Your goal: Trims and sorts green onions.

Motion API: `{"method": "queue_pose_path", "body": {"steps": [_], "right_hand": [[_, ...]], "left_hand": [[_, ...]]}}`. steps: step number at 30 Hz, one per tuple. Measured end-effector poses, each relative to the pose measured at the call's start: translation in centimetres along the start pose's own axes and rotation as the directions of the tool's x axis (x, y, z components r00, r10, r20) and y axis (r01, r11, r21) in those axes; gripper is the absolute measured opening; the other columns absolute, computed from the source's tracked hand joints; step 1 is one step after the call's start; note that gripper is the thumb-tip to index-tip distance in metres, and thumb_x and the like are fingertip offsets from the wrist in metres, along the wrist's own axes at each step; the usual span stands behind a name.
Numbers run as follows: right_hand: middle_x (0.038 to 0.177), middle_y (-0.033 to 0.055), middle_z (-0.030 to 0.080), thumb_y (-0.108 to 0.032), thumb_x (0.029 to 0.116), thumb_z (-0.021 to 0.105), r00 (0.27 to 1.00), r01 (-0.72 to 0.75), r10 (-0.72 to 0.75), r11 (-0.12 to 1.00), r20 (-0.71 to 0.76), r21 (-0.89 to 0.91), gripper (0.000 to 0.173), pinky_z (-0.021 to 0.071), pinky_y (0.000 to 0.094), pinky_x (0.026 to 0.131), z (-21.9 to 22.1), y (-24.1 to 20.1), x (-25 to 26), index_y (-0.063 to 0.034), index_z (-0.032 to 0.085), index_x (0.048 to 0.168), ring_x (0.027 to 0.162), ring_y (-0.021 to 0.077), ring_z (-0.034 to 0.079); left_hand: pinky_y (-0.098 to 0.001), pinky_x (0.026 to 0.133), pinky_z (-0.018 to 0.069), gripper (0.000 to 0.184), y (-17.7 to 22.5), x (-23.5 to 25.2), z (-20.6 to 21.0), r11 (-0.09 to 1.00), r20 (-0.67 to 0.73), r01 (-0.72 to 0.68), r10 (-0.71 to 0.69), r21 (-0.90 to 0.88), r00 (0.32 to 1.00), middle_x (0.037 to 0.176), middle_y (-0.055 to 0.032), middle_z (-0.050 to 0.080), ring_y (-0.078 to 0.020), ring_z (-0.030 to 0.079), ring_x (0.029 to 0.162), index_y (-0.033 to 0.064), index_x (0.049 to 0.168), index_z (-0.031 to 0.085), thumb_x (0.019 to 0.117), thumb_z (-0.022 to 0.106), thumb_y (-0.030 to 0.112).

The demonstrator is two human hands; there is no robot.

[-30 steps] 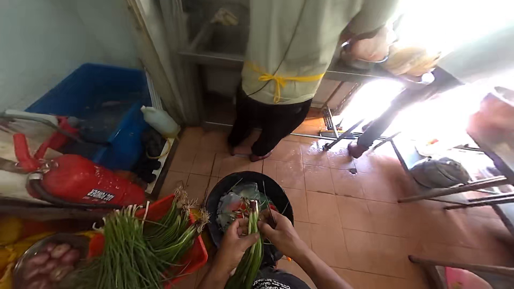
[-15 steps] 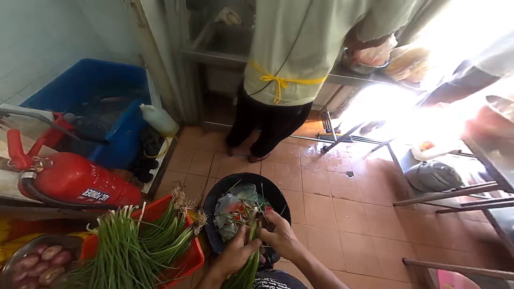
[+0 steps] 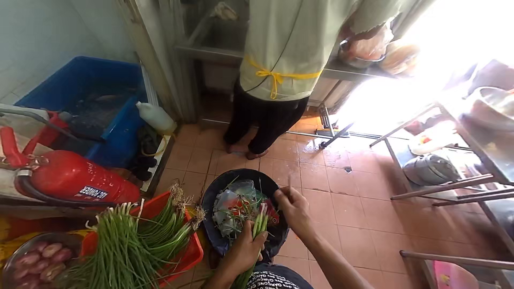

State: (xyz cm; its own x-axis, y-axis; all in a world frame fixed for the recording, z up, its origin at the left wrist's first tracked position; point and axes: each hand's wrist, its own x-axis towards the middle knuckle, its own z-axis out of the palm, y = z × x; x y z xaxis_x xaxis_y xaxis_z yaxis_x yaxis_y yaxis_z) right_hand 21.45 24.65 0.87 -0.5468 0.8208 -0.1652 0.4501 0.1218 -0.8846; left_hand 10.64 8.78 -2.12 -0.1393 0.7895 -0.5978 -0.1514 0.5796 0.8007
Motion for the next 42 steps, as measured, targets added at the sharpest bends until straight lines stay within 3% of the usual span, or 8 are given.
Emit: {"method": "queue_pose_path", "body": {"steps": [5, 11, 14, 21, 29, 34, 39, 42], "right_hand": [[0.11, 0.0098, 0.069, -0.043, 0.094, 0.069, 0.913, 0.078, 0.104, 0.905, 0.396, -0.418, 0.041, 0.0547, 0.0482, 0.091, 1.2, -2.6, -2.6, -0.0102, 0.071, 0.118, 0.1, 0.0247, 0.067], [0.098, 0.0082, 0.065, -0.032, 0.0982, 0.061, 0.891, 0.027, 0.088, 0.969, 0.446, -0.246, 0.028, 0.0524, 0.0402, 0.085, 2.3, -0.5, -1.9, -0.0061, 0.071, 0.095, 0.092, 0.019, 0.063], [0.08, 0.0004, 0.06, -0.027, 0.0973, 0.056, 0.924, -0.136, 0.119, 0.99, 0.364, 0.021, 0.02, 0.0498, 0.0324, 0.065, 2.1, -0.4, -1.9, -0.0096, 0.065, 0.093, 0.069, 0.011, 0.058], [0.069, 0.0001, 0.059, -0.022, 0.1005, 0.052, 0.975, -0.18, 0.123, 0.926, 0.185, 0.332, 0.021, 0.0411, 0.0255, 0.052, 1.4, -2.1, -0.8, -0.008, 0.067, 0.094, 0.055, 0.0081, 0.049], [0.095, -0.0024, 0.069, -0.033, 0.1104, 0.029, 0.998, 0.03, 0.012, 0.726, -0.056, 0.687, 0.039, 0.0468, 0.0171, 0.05, -5.4, -5.3, 3.3, -0.0195, 0.063, 0.095, 0.064, 0.0044, 0.06], [0.059, -0.0033, 0.049, -0.028, 0.1046, 0.042, 0.997, 0.066, -0.047, 0.898, -0.054, 0.436, 0.024, 0.0391, 0.0229, 0.042, -6.1, -3.1, 3.7, -0.0148, 0.058, 0.093, 0.044, 0.0066, 0.042], [0.077, 0.0048, 0.06, -0.03, 0.1029, 0.055, 0.978, -0.1, 0.082, 0.991, 0.193, 0.088, 0.029, 0.0505, 0.0377, 0.062, 1.4, -0.1, 3.1, -0.0037, 0.066, 0.105, 0.065, 0.0152, 0.057], [0.08, 0.0003, 0.062, -0.037, 0.1011, 0.057, 0.96, -0.13, 0.062, 0.962, 0.272, 0.24, 0.034, 0.05, 0.0305, 0.059, 3.9, -1.1, 1.6, -0.0061, 0.066, 0.113, 0.064, 0.01, 0.056]], "left_hand": [[-0.0372, 0.07, 0.0613, 0.06, 0.6, 0.0, 0.6, 0.997, -0.137, -0.01, 0.02, 0.077, 0.99, 0.108, -0.013, 0.065, -0.0186, 0.069, 0.075, 0.0054, 0.147, 0.031, 0.1024, 0.061, 0.033], [-0.0357, 0.085, 0.061, 0.068, -0.7, -0.1, -0.2, 0.98, -0.105, -0.196, 0.196, 0.013, 0.975, 0.127, -0.0132, 0.063, -0.016, 0.07, 0.098, 0.0039, 0.155, 0.031, 0.1004, 0.062, 0.029], [-0.034, 0.103, 0.0534, 0.055, -0.6, -0.3, -0.8, 0.963, -0.046, -0.261, 0.258, -0.075, 0.965, 0.141, -0.0113, 0.058, -0.0135, 0.063, 0.12, 0.0061, 0.158, 0.032, 0.1085, 0.042, 0.028], [-0.0381, 0.087, 0.0608, 0.046, 0.0, -0.3, -1.6, 0.913, -0.007, -0.255, 0.267, -0.319, 0.964, 0.128, -0.0102, 0.065, -0.02, 0.069, 0.104, 0.0099, 0.153, 0.043, 0.1096, 0.035, 0.024], [-0.0379, 0.074, 0.0622, 0.04, -1.1, -1.0, -2.1, 0.913, 0.115, -0.091, 0.148, -0.399, 0.982, 0.107, -0.0118, 0.069, -0.0216, 0.071, 0.085, 0.0049, 0.142, 0.049, 0.1088, 0.04, 0.024], [-0.0364, 0.072, 0.0621, 0.037, -0.8, -1.4, -3.2, 0.862, -0.16, -0.233, 0.179, -0.449, 0.971, 0.102, -0.0109, 0.069, -0.0197, 0.07, 0.084, 0.0, 0.135, 0.054, 0.1037, 0.053, 0.02], [-0.0349, 0.078, 0.0605, 0.035, 0.5, -1.4, -4.5, 0.853, -0.371, -0.378, 0.241, -0.359, 0.897, 0.101, -0.0117, 0.07, -0.0186, 0.07, 0.087, -0.0027, 0.13, 0.056, 0.1011, 0.055, 0.017], [-0.0321, 0.081, 0.0598, 0.037, 1.0, -2.0, -5.1, 0.893, -0.444, -0.387, 0.257, -0.23, 0.858, 0.103, -0.0095, 0.07, -0.0148, 0.07, 0.09, -0.0018, 0.132, 0.056, 0.1, 0.058, 0.017]]}}
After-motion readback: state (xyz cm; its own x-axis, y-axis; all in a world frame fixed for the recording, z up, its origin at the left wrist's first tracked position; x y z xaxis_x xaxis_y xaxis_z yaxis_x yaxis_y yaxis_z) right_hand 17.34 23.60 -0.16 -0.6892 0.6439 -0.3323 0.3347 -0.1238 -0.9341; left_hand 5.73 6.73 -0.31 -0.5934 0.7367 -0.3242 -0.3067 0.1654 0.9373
